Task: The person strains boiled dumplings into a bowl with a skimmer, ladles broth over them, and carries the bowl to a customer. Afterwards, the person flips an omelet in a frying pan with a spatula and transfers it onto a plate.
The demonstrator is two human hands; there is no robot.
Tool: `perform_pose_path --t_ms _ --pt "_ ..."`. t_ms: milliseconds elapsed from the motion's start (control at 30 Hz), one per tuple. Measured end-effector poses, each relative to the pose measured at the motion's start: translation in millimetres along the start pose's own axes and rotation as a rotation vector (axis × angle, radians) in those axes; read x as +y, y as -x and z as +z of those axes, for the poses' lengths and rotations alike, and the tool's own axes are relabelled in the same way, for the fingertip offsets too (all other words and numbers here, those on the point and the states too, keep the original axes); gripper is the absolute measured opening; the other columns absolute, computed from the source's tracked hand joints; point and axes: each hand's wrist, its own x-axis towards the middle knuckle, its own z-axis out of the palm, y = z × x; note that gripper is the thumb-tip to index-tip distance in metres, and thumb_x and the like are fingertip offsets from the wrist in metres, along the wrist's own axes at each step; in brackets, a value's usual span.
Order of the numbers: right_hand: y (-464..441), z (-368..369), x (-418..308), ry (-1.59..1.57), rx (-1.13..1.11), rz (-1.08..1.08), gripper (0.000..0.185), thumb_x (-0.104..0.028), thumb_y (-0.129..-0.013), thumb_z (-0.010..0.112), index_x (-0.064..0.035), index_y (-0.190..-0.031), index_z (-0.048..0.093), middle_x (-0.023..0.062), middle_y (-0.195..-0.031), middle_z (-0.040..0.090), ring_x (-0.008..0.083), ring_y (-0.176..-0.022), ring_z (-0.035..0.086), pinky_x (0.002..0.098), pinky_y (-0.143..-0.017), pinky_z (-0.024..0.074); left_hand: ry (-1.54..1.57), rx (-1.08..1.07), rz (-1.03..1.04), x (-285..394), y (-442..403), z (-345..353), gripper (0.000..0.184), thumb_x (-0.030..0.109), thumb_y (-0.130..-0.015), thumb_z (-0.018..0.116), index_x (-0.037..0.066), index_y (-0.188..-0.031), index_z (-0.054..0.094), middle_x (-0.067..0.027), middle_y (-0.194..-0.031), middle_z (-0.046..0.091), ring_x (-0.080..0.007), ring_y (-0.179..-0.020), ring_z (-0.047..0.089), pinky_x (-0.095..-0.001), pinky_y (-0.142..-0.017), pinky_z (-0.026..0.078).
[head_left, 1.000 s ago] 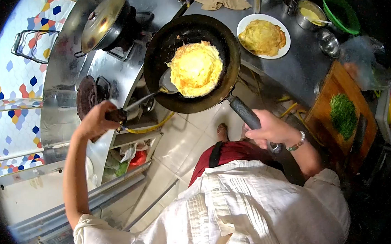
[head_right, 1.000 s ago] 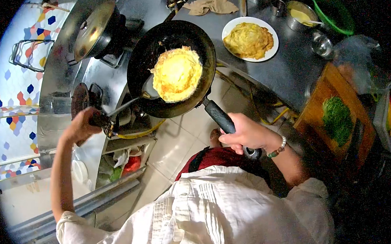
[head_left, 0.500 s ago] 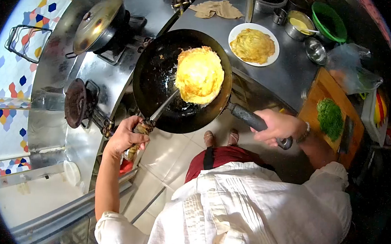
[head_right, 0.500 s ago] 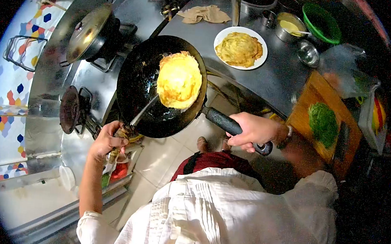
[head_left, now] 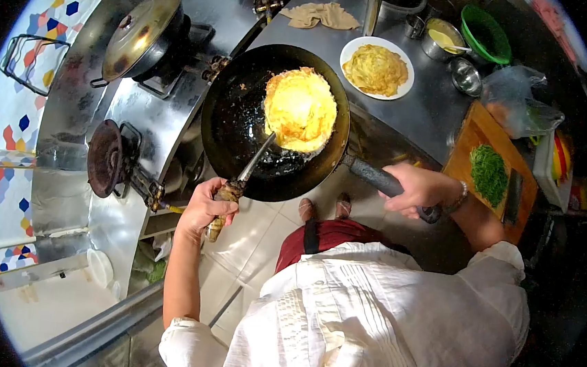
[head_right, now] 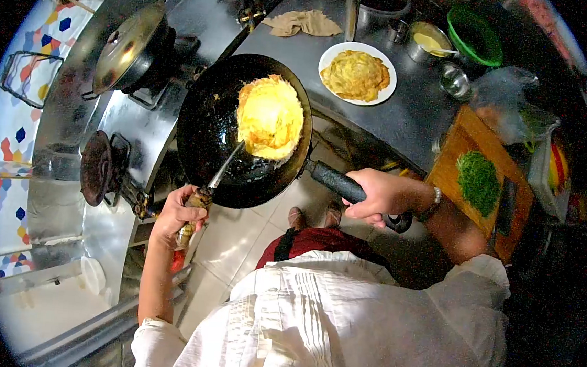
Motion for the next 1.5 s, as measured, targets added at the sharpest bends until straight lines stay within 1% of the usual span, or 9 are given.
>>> perform_pose_path --t_ms 100,200,367,533,633,833,1033,1333,1500 --pt "-1.2 6.1 -2.0 0.023 0.028 0.005 0.022 -0.004 -0.077 0.06 -0.0031 -0.087 0.041 0.0009 -0.055 0.044 0.0085 -0.041 0.044 0.0239 -0.038 0.0371 -0.092 0.062 0.041 2.6 3.9 4.8 0.027 -0.007 -0.063 0.063 -0.003 -0.086 0.049 -0.0095 -0.066 0.056 -0.0146 -0.046 0.053 -0.0249 -0.044 0.043" --pt "-2.5 15.2 -2.9 -0.042 0.053 0.015 0.022 -0.005 -0.077 0.061 -0.0031 -0.087 0.04 0.0006 -0.055 0.045 0.0087 -0.041 0.044 0.0236 -0.039 0.0373 -0.113 0.095 0.057 4.1 11.8 -3.6 0.026 -0.008 -0.063 0.063 -0.004 -0.086 0.051 -0.0081 -0.068 0.055 -0.0146 -0.047 0.053 -0.0254 -0.044 0.042" --pt "-12.0 29.3 1.3 -0.109 0.064 -0.065 0.018 -0.009 -0.081 0.058 -0.0029 -0.083 0.041 -0.0002 -0.054 0.044 0.0078 -0.042 0.043 0.0248 -0.04 0.0382 -0.127 0.179 0.104 27.9 34.8 -1.7 0.029 -0.009 -0.06 0.062 -0.004 -0.086 0.051 -0.0064 -0.067 0.053 -0.0128 -0.047 0.05 -0.0252 -0.043 0.042" --pt "-26.1 49.8 8.2 -0.201 0.086 -0.179 0.019 -0.008 -0.08 0.058 -0.0033 -0.085 0.041 -0.0002 -0.054 0.042 0.0075 -0.042 0.041 0.0245 -0.041 0.0376 -0.213 0.239 0.175 56.6 58.9 -11.1 0.03 -0.008 -0.06 0.063 -0.004 -0.087 0.051 -0.0054 -0.069 0.054 -0.0124 -0.049 0.051 -0.0242 -0.044 0.043" --pt "-35.4 60.2 13.0 -0.315 0.149 -0.229 0.015 -0.006 -0.08 0.058 -0.0018 -0.083 0.044 0.0002 -0.053 0.044 0.0069 -0.042 0.041 0.0237 -0.04 0.0371 -0.248 0.242 0.223 73.7 71.0 -15.4 0.031 -0.007 -0.061 0.064 -0.003 -0.089 0.05 -0.006 -0.073 0.055 -0.0126 -0.048 0.051 -0.0245 -0.044 0.044" --pt "-44.9 73.3 20.5 -0.332 0.198 -0.296 0.014 -0.008 -0.08 0.057 -0.0023 -0.081 0.044 -0.0003 -0.052 0.043 0.0064 -0.042 0.041 0.0235 -0.04 0.0371 -0.317 0.177 0.249 81.5 72.4 -24.9 0.03 -0.001 -0.062 0.063 -0.004 -0.09 0.051 -0.0075 -0.064 0.055 -0.0134 -0.045 0.051 -0.0253 -0.042 0.044" --pt "-46.5 82.1 21.7 -0.349 0.25 -0.339 0.016 -0.009 -0.081 0.056 -0.0033 -0.073 0.044 0.0001 -0.052 0.045 0.0081 -0.041 0.044 0.0235 -0.039 0.0388 -0.379 0.141 0.125 89.8 59.6 -27.3 0.028 -0.005 -0.062 0.063 -0.004 -0.086 0.05 -0.0077 -0.065 0.054 -0.0144 -0.045 0.051 -0.0254 -0.042 0.043" --pt "-58.2 93.4 40.4 -0.466 0.259 -0.378 0.019 -0.009 -0.081 0.055 -0.0042 -0.066 0.045 0.0002 -0.051 0.046 0.0083 -0.041 0.045 0.0236 -0.039 0.0402 -0.477 0.058 0.113 120.2 48.4 -24.5 0.026 -0.004 -0.064 0.062 -0.006 -0.086 0.05 -0.0084 -0.064 0.054 -0.0148 -0.045 0.051 -0.0251 -0.042 0.043" --pt "-57.4 95.2 51.6 -0.494 0.296 -0.422 0.02 -0.009 -0.081 0.055 -0.0047 -0.064 0.045 0.0003 -0.051 0.046 0.0089 -0.041 0.046 0.0241 -0.04 0.0405 -0.548 0.092 0.139 144.1 41.8 -9.8 0.029 -0.003 -0.06 0.063 -0.006 -0.086 0.051 -0.0088 -0.064 0.054 -0.0149 -0.045 0.05 -0.0252 -0.042 0.042"
